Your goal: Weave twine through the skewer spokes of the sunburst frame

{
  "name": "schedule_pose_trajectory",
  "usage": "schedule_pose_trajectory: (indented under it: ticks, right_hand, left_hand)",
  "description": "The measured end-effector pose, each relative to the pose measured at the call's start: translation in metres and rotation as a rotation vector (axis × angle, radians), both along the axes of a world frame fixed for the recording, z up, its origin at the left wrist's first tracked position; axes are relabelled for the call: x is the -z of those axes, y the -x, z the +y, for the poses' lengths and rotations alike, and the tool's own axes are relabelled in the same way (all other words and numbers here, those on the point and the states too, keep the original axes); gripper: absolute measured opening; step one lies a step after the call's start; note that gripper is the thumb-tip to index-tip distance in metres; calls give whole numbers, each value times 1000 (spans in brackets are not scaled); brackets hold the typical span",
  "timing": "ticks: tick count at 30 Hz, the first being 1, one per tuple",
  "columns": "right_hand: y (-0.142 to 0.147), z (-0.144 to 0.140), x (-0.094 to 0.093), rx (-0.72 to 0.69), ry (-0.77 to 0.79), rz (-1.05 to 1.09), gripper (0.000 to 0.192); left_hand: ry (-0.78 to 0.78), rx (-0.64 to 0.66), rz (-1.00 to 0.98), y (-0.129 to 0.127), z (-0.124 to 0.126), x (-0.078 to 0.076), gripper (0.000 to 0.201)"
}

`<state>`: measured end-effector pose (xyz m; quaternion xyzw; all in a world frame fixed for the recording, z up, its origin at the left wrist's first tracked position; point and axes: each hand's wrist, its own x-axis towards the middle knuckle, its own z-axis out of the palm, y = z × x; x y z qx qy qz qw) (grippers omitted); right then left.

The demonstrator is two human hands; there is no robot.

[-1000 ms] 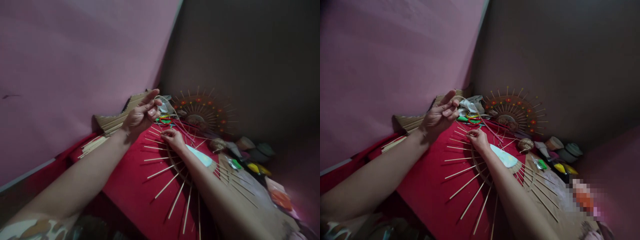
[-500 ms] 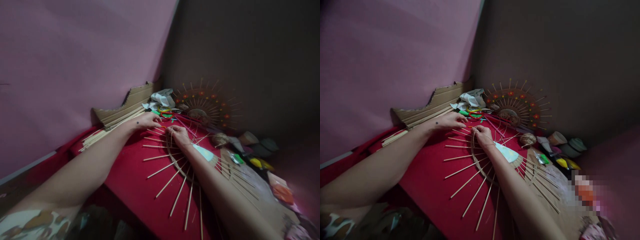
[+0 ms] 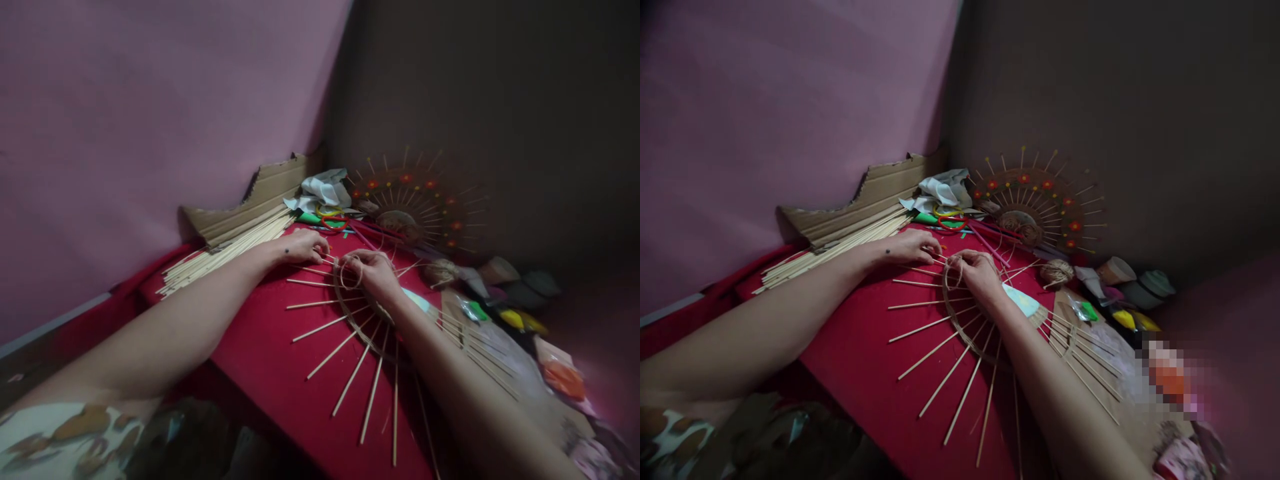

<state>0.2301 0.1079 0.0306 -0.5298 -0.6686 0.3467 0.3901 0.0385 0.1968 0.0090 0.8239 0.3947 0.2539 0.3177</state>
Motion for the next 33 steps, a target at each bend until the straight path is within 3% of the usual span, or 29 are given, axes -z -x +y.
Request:
schedule_pose_trajectory:
  ticks: [7,13,17,21,25,33]
  right_hand:
    - [-8,-25,-13,-50,-47,80,27]
    - [-15,-45,-11,-45,-20,-23,29]
    - [-16,-54,-10,-60,-61,-57,27]
    - [-17,-60,-11,-83,-25,-54,28]
    - [-19,-63,-16,-97,16,15,26]
    - [-16,-80,-35,-71,25,245,25]
  left_hand:
    - [-60,-1,-12,-2,2,3,15]
    - [-121,-16,32,-4,-2,1,11]
    - [-187,-28,53,-7,-11,-4,25]
    - [-261,84,13,-12,-23,-11,26]
    - [-205,216,-6,-17,-32,-14,17]
    - [-172,233,100,-11,-47,-8,13]
